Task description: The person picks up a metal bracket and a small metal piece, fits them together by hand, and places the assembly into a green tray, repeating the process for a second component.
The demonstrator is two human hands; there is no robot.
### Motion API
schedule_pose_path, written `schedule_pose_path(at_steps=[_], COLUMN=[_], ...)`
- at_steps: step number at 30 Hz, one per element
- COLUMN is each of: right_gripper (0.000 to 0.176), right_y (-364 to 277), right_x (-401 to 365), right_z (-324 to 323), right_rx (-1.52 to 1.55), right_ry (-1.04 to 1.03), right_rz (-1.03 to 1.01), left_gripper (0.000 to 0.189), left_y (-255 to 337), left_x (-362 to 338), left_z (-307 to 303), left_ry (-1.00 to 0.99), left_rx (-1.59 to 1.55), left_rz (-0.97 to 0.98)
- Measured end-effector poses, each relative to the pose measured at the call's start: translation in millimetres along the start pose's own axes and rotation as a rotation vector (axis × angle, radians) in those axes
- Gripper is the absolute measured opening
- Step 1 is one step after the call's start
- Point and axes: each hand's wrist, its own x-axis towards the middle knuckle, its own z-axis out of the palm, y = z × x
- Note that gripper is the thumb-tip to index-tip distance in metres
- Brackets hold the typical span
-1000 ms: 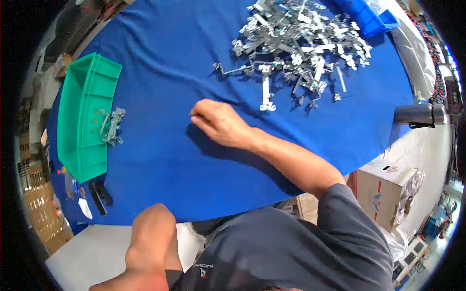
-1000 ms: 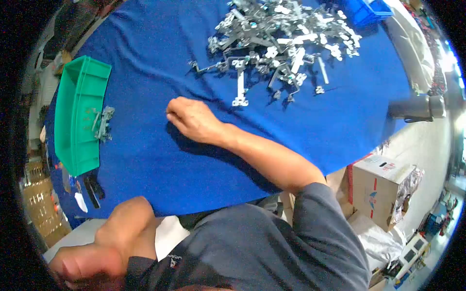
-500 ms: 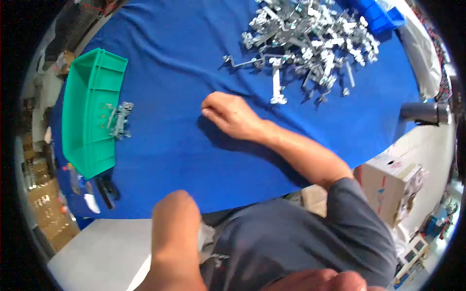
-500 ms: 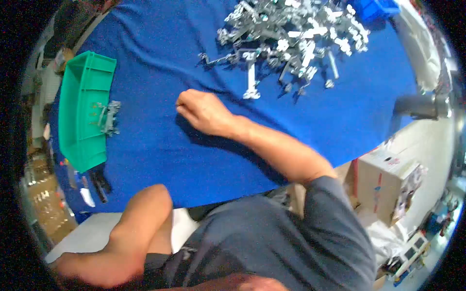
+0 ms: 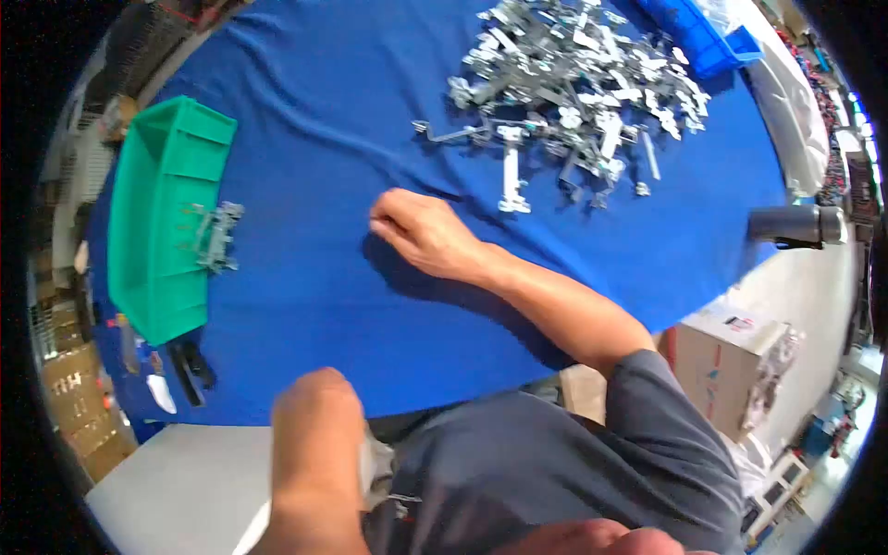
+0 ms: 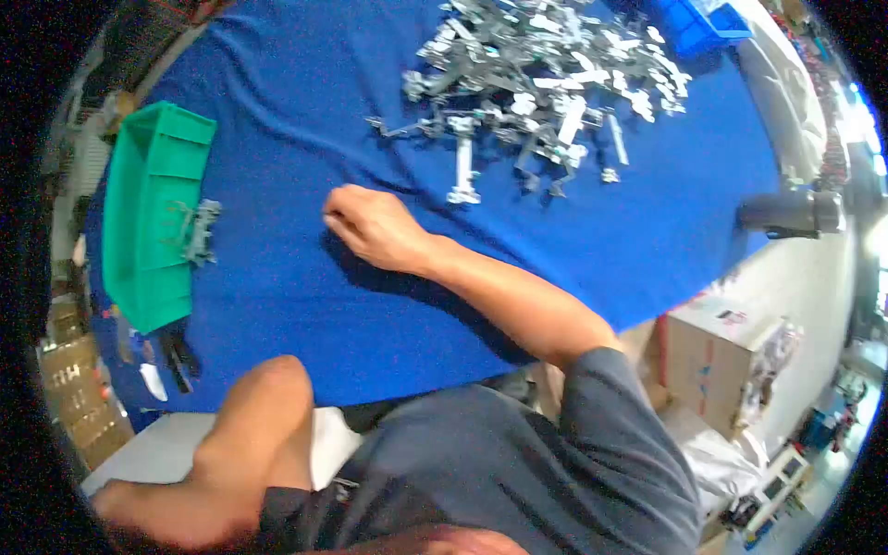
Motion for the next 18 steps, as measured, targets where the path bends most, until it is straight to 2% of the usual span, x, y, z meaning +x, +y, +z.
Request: schedule_pose_path(at_steps=[3, 4, 6, 8, 10, 12, 13, 14, 15, 18], right_gripper=[0.013, 0.012, 0.012, 0.012, 0.016, 0.021, 0.019, 0.018, 0.014, 0.021], right_y=[3.7, -1.0, -0.6, 0.4, 1.9, 4.0, 2.6, 1.1, -1.2, 4.3], right_x=[0.7, -3.4, -4.1, -3.1, -1.7, -12.2, -11.1, -10.1, -4.4, -5.3], right_z=[-0.1, 0.0, 2.9, 2.1, 2.7, 7.1, 5.4, 3.7, -1.4, 2.8], right_rx=[-0.034, -0.014, -0.019, -0.064, -0.076, -0.082, -0.144, -0.205, -0.329, -0.117], right_ry=[0.030, 0.013, 0.008, 0.010, -0.008, 0.017, -0.020, -0.056, -0.142, -0.117], right_rz=[-0.071, -0.007, -0.003, -0.028, 0.014, 0.009, 0.000, -0.011, -0.031, -0.066], left_gripper=[0.050, 0.048, 0.042, 0.037, 0.032, 0.027, 0.027, 0.029, 0.025, 0.016], left_y=[-18.2, -17.9, -23.0, -37.2, -70.5, -111.2, -130.9, -138.6, -144.9, -163.3], left_x=[-16.9, -21.3, -29.5, -43.0, -69.7, -113.2, -138.0, -166.9, -180.2, -197.7], left_z=[-2.5, -5.5, -16.5, -31.5, -46.2, -60.8, -68.7, -79.3, -83.1, -92.3], left_ry=[0.013, 0.008, -0.032, -0.109, -0.347, -0.783, -1.089, -1.195, -1.275, -1.464], left_rx=[0.058, 0.099, 0.251, 0.508, 0.761, 0.913, 0.978, 1.078, 1.074, 1.049], left_rz=[-0.060, -0.107, -0.264, -0.539, -0.906, -1.135, -1.118, -0.911, -0.922, -0.922])
